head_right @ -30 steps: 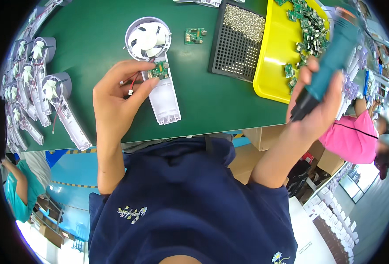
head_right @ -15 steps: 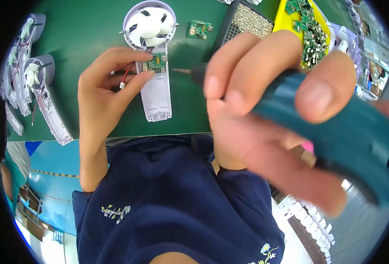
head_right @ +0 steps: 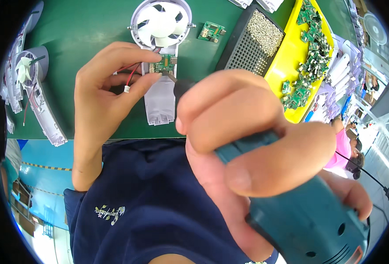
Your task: Assembling handheld fans by placing circuit boards into the plastic casing and using an electric screwdriver to secure components.
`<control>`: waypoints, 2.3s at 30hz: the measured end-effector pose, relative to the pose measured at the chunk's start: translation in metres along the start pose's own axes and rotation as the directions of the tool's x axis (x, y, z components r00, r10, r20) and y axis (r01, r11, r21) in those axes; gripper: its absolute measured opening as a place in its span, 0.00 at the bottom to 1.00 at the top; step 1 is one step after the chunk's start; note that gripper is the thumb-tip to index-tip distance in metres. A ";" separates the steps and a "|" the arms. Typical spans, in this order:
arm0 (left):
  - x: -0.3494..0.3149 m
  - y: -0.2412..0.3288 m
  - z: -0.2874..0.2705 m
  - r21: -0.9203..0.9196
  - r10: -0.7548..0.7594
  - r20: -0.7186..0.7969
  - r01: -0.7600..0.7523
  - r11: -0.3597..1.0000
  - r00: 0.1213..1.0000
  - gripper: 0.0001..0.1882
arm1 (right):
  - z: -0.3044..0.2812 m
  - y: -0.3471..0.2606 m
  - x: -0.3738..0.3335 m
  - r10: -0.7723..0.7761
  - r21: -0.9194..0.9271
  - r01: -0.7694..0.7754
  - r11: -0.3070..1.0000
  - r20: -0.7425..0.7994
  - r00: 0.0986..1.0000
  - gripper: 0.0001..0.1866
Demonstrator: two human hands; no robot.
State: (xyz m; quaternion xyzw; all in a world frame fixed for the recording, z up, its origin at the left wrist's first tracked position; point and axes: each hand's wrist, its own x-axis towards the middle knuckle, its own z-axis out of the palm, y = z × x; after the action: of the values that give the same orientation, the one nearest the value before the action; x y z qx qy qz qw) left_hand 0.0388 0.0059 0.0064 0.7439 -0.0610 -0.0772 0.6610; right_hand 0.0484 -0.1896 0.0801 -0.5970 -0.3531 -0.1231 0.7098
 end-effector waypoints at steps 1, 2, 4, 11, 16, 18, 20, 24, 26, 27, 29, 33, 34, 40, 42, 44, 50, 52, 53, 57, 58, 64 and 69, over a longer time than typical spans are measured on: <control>-0.002 -0.002 -0.003 0.003 -0.005 -0.012 0.005 1.000 1.000 0.15 | -0.006 -0.001 -0.001 0.080 -0.077 -0.069 0.995 0.149 0.986 0.41; -0.001 -0.002 -0.002 0.007 0.014 -0.005 -0.014 1.000 1.000 0.16 | -0.003 0.004 -0.006 -0.006 -0.025 0.008 1.000 0.073 0.997 0.42; 0.001 -0.001 -0.001 0.009 0.034 0.003 -0.034 0.999 0.999 0.16 | -0.007 0.000 -0.003 0.014 -0.033 -0.011 0.999 0.087 0.996 0.42; 0.000 0.000 -0.002 0.017 0.022 0.004 -0.022 1.000 1.000 0.16 | -0.006 0.002 -0.001 0.061 -0.044 -0.056 0.997 0.127 0.990 0.44; 0.001 0.000 -0.002 0.026 0.028 0.007 -0.028 0.999 1.000 0.16 | -0.008 0.006 -0.003 0.039 -0.075 -0.026 0.997 0.173 0.984 0.43; 0.001 0.001 -0.001 0.022 0.017 0.007 -0.017 1.000 1.000 0.16 | -0.007 0.006 -0.003 0.034 -0.081 -0.019 0.997 0.185 0.982 0.43; 0.001 0.001 -0.001 0.020 0.013 0.010 -0.014 1.000 1.000 0.16 | -0.006 0.007 -0.003 0.023 -0.066 -0.012 0.998 0.160 0.987 0.42; 0.001 0.000 -0.001 0.017 0.014 0.010 -0.015 1.000 1.000 0.15 | -0.003 0.006 -0.002 0.058 -0.072 -0.047 0.996 0.162 0.985 0.42; 0.000 -0.001 0.000 0.014 0.010 0.008 -0.010 1.000 1.000 0.15 | 0.000 0.006 -0.003 0.045 -0.066 -0.038 0.997 0.110 0.993 0.41; 0.000 -0.001 -0.001 0.008 0.006 0.006 -0.006 1.000 1.000 0.15 | 0.002 0.006 -0.004 0.038 -0.063 -0.033 0.997 0.085 0.996 0.41; 0.000 -0.001 -0.001 0.005 0.010 0.005 -0.010 1.000 1.000 0.16 | 0.006 0.006 -0.005 0.024 -0.060 -0.021 0.998 0.038 0.999 0.41; 0.001 0.003 -0.002 -0.009 0.001 0.005 -0.001 1.000 1.000 0.16 | 0.014 0.007 -0.006 -0.007 -0.052 0.004 0.999 -0.057 0.998 0.40; 0.001 0.003 -0.002 -0.009 0.002 0.002 -0.002 1.000 1.000 0.16 | 0.016 0.008 -0.006 -0.014 -0.050 0.010 0.999 -0.081 0.997 0.40; 0.003 0.001 0.002 -0.001 0.020 0.010 -0.020 1.000 1.000 0.16 | 0.021 0.005 -0.008 -0.078 -0.068 0.064 0.996 -0.222 0.972 0.39; 0.001 0.003 -0.001 -0.019 0.049 -0.021 -0.050 0.999 0.999 0.16 | 0.011 -0.009 -0.010 0.018 -0.012 -0.023 1.000 -0.340 0.940 0.36; -0.002 0.006 0.001 -0.098 -0.021 -0.046 0.016 0.995 0.999 0.16 | 0.031 -0.014 -0.017 0.142 -0.060 -0.247 0.967 -0.679 0.721 0.30; -0.012 0.004 0.003 -0.213 -0.045 -0.008 0.042 0.976 0.999 0.18 | 0.043 -0.005 -0.051 0.775 0.254 -0.810 0.529 -0.534 0.338 0.37; -0.016 0.004 0.003 -0.237 -0.008 -0.027 0.001 0.971 1.000 0.20 | 0.042 -0.003 -0.056 0.788 0.332 -0.772 0.542 -0.520 0.330 0.36; -0.016 0.008 0.003 -0.248 0.013 -0.039 -0.022 0.968 0.999 0.21 | 0.039 -0.003 -0.057 0.805 0.404 -0.735 0.544 -0.498 0.321 0.36; -0.019 0.013 0.005 -0.202 0.055 -0.017 -0.057 0.978 0.998 0.21 | 0.033 -0.013 -0.057 0.850 0.422 -0.762 0.491 -0.422 0.315 0.36; -0.019 0.014 0.005 -0.188 0.090 -0.011 -0.090 0.978 0.996 0.21 | 0.032 -0.013 -0.056 0.848 0.420 -0.758 0.499 -0.418 0.326 0.36; -0.022 0.024 0.004 -0.237 0.081 0.044 -0.068 0.969 0.996 0.21 | 0.031 -0.011 -0.072 0.835 0.467 -0.705 0.535 -0.417 0.358 0.36; -0.027 0.017 0.008 -0.180 0.027 0.028 -0.022 0.983 0.999 0.21 | 0.034 -0.011 -0.073 0.835 0.409 -0.745 0.527 -0.413 0.364 0.33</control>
State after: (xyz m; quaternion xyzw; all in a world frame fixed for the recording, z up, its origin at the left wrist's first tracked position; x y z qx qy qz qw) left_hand 0.0113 0.0010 0.0236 0.6791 -0.0729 -0.0853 0.7255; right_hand -0.0223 -0.1787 0.0425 -0.5700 0.1967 0.0902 0.7926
